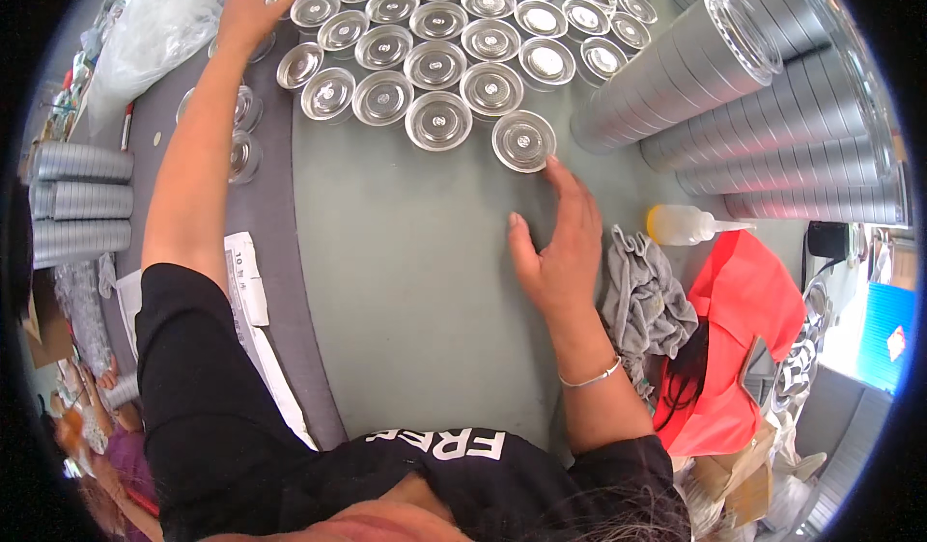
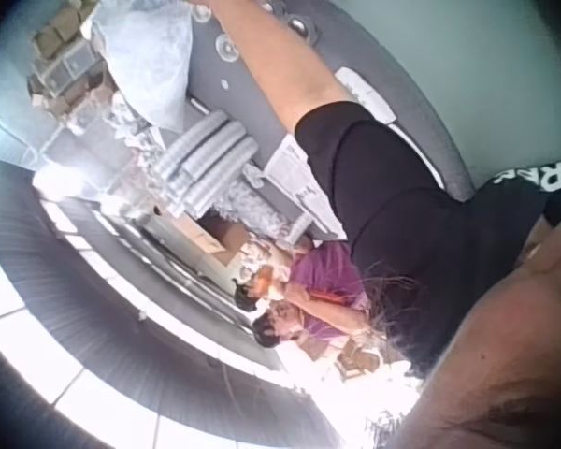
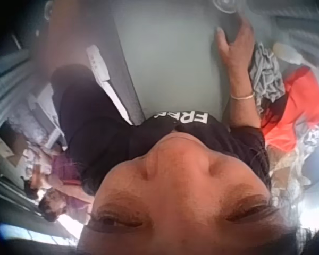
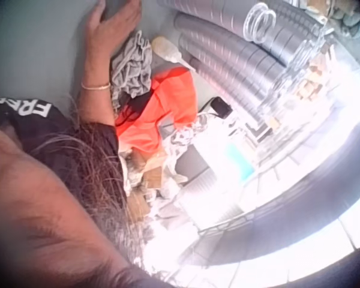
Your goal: The person assembles small metal components at a workbench. They pick up a cylindrical metal piece and a flat circular piece, align them, and use a rubber mallet to tap the circular piece into the cylinder. The person repeats this process for multiple units, stacking the finished assemblies on the table.
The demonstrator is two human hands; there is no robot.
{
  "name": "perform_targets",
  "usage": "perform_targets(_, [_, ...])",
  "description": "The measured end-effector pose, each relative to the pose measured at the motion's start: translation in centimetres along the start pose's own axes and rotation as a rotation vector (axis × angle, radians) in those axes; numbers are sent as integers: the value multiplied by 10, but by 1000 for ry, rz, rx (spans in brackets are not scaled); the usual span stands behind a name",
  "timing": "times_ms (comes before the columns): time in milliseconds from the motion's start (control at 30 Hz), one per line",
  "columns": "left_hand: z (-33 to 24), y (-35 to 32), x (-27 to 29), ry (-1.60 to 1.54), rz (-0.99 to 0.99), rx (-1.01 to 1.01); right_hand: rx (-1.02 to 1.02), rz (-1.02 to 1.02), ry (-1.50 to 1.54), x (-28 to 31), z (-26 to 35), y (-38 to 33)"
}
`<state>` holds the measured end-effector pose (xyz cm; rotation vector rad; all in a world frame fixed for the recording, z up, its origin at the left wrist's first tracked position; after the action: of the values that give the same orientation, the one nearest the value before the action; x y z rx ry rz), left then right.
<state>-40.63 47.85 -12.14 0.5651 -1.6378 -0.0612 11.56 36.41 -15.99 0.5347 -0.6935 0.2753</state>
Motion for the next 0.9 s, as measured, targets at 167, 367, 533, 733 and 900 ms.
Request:
perform_targets(167, [87, -17, 50, -10, -228, 134, -34, 8, -3, 2, 3, -2])
perform_targets(367, [165, -143, 63, -134, -273, 546, -72, -5, 24, -1, 4, 0])
perform_targets(533, [135, -136, 37, -651, -117, 643, -82, -10, 19, 0, 2, -1])
perform_targets(733, [74, -94, 10, -1109, -9, 518, -33, 10, 17, 1, 1, -1])
perform_targets(900, [88, -104, 29, -897, -57, 593, -79, 7, 47, 1, 1, -4])
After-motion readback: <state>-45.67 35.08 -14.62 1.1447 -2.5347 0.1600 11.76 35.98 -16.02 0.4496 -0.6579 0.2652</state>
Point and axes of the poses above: each hand's wrist, its own y-axis towards the middle knuckle, its own x-axis out of the back of the hand, z = x × y, the point moved 3 cm from there along y, towards the middle knuckle, and after that the axes turned 3 degrees about y, right-handed, at the moved point
